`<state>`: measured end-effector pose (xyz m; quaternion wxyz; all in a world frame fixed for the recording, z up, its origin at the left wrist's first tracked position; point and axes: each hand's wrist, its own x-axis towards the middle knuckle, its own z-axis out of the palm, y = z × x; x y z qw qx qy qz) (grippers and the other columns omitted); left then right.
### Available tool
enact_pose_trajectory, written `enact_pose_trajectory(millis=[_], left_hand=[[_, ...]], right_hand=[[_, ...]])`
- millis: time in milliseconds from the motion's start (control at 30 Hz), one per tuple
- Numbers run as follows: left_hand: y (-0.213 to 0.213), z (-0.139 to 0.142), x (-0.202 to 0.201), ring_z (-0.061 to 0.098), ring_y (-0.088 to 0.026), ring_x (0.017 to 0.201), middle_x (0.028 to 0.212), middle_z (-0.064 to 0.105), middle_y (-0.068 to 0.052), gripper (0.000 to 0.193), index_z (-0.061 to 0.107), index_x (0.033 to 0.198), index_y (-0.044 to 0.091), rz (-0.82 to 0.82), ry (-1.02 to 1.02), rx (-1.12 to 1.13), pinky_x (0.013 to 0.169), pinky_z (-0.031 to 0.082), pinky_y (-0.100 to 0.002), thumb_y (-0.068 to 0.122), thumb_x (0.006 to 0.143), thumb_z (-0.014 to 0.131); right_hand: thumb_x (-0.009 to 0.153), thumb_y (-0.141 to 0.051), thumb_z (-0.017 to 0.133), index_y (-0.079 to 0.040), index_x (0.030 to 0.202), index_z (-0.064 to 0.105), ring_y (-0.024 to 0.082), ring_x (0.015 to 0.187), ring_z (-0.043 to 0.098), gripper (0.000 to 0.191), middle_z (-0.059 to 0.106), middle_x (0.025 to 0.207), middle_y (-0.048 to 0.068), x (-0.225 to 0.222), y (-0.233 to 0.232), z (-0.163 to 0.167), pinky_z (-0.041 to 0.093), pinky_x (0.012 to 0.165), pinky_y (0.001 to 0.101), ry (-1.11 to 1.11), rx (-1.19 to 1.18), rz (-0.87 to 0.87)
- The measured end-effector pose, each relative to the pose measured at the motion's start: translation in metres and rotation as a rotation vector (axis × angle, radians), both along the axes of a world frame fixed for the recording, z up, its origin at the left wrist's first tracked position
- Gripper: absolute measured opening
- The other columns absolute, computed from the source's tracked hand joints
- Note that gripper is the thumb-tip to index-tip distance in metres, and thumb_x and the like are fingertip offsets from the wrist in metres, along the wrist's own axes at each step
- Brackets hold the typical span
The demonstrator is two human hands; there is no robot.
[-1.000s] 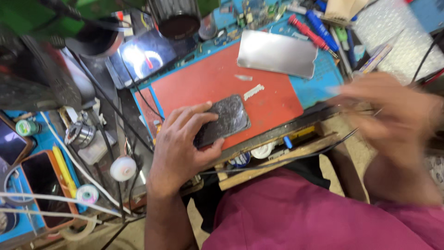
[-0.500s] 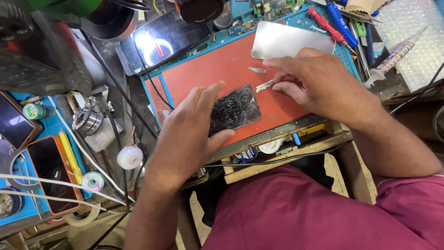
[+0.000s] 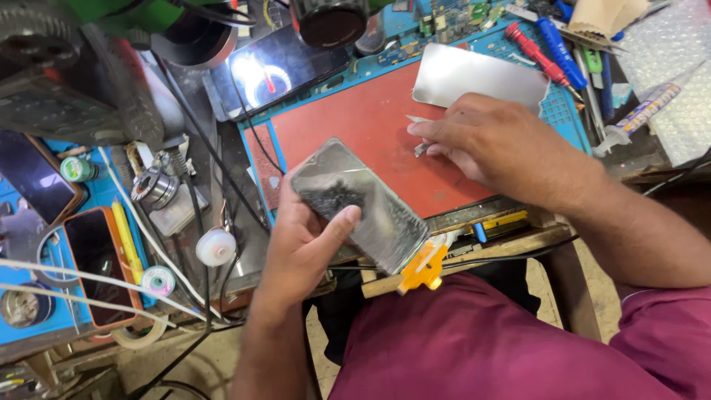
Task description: The person uses a precision knife to score and peel adhesive from a cracked smartphone screen, then applies heat with a heat gun to soften remaining adhesive. The screen remains attached to the phone body throughout the process.
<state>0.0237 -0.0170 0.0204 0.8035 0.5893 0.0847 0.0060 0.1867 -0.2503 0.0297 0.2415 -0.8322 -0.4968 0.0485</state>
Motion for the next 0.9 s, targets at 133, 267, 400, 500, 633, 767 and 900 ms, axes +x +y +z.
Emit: enact_pose_trajectory(millis=[133, 267, 400, 500, 633, 767, 900], left_hand=[[-0.004, 0.002, -0.001, 0.064, -0.011, 0.119, 0.132, 0.061, -0.005, 0.092, 0.005, 0.16, 0.007, 0.088, -0.007, -0.005, 0.102, 0.057, -0.033, -0.002, 0.093, 0.066], [0.005, 0.017, 0.007, 0.073, -0.02, 0.07, 0.087, 0.072, -0.01, 0.085, 0.031, 0.154, 0.007, 0.078, 0.239, 0.673, 0.063, 0.059, -0.036, 0.019, 0.085, 0.079], [0.011, 0.027, 0.011, 0.071, -0.027, 0.073, 0.083, 0.073, -0.009, 0.074, 0.058, 0.137, 0.01, 0.053, 0.314, 1.299, 0.064, 0.053, -0.041, 0.049, 0.081, 0.086], [0.009, 0.027, 0.014, 0.067, -0.033, 0.095, 0.104, 0.068, -0.012, 0.07, 0.063, 0.131, 0.009, 0.129, 0.057, 1.49, 0.08, 0.052, -0.043, 0.048, 0.079, 0.087], [0.009, 0.02, 0.027, 0.054, -0.037, 0.115, 0.128, 0.059, -0.019, 0.076, 0.054, 0.141, -0.004, 0.143, -0.245, 1.382, 0.1, 0.044, -0.046, 0.033, 0.082, 0.086], [0.011, 0.011, 0.028, 0.056, -0.037, 0.107, 0.113, 0.06, -0.016, 0.06, 0.06, 0.133, 0.003, 0.075, -0.156, 1.247, 0.096, 0.045, -0.045, 0.022, 0.081, 0.084], [0.01, 0.0, 0.027, 0.06, -0.034, 0.109, 0.11, 0.062, -0.015, 0.025, 0.069, 0.114, 0.006, 0.154, -0.228, 1.199, 0.096, 0.048, -0.044, 0.01, 0.091, 0.078]], right_hand=[[0.087, -0.019, 0.071, -0.011, 0.122, 0.072, 0.029, 0.094, 0.068, 0.036, 0.071, 0.095, 0.011, 0.01, 0.003, 0.009, 0.054, 0.081, 0.0427, -0.033, -0.098, 0.072], [0.087, -0.023, 0.07, -0.012, 0.121, 0.072, 0.031, 0.092, 0.067, 0.036, 0.072, 0.096, 0.012, 0.017, 0.01, 0.02, 0.054, 0.076, 0.0441, -0.118, -0.169, 0.183], [0.084, -0.025, 0.069, -0.008, 0.121, 0.069, 0.031, 0.093, 0.068, 0.041, 0.072, 0.094, 0.01, 0.017, 0.014, 0.023, 0.055, 0.079, 0.0441, -0.215, -0.262, 0.277], [0.087, -0.029, 0.067, -0.008, 0.119, 0.068, 0.029, 0.097, 0.068, 0.038, 0.073, 0.1, 0.01, 0.017, 0.016, 0.022, 0.055, 0.084, 0.0429, -0.356, -0.267, 0.343], [0.082, -0.03, 0.065, -0.01, 0.116, 0.068, 0.027, 0.102, 0.07, 0.04, 0.075, 0.112, 0.009, 0.019, 0.017, 0.02, 0.056, 0.086, 0.0398, -0.523, -0.181, 0.424], [0.086, -0.03, 0.067, -0.008, 0.114, 0.069, 0.029, 0.094, 0.07, 0.035, 0.074, 0.101, 0.01, 0.024, 0.018, 0.019, 0.055, 0.081, 0.0412, -0.443, -0.234, 0.431], [0.083, -0.022, 0.071, -0.008, 0.112, 0.072, 0.029, 0.089, 0.069, 0.032, 0.072, 0.093, 0.009, 0.025, 0.017, 0.014, 0.054, 0.08, 0.0426, -0.312, -0.236, 0.331]])
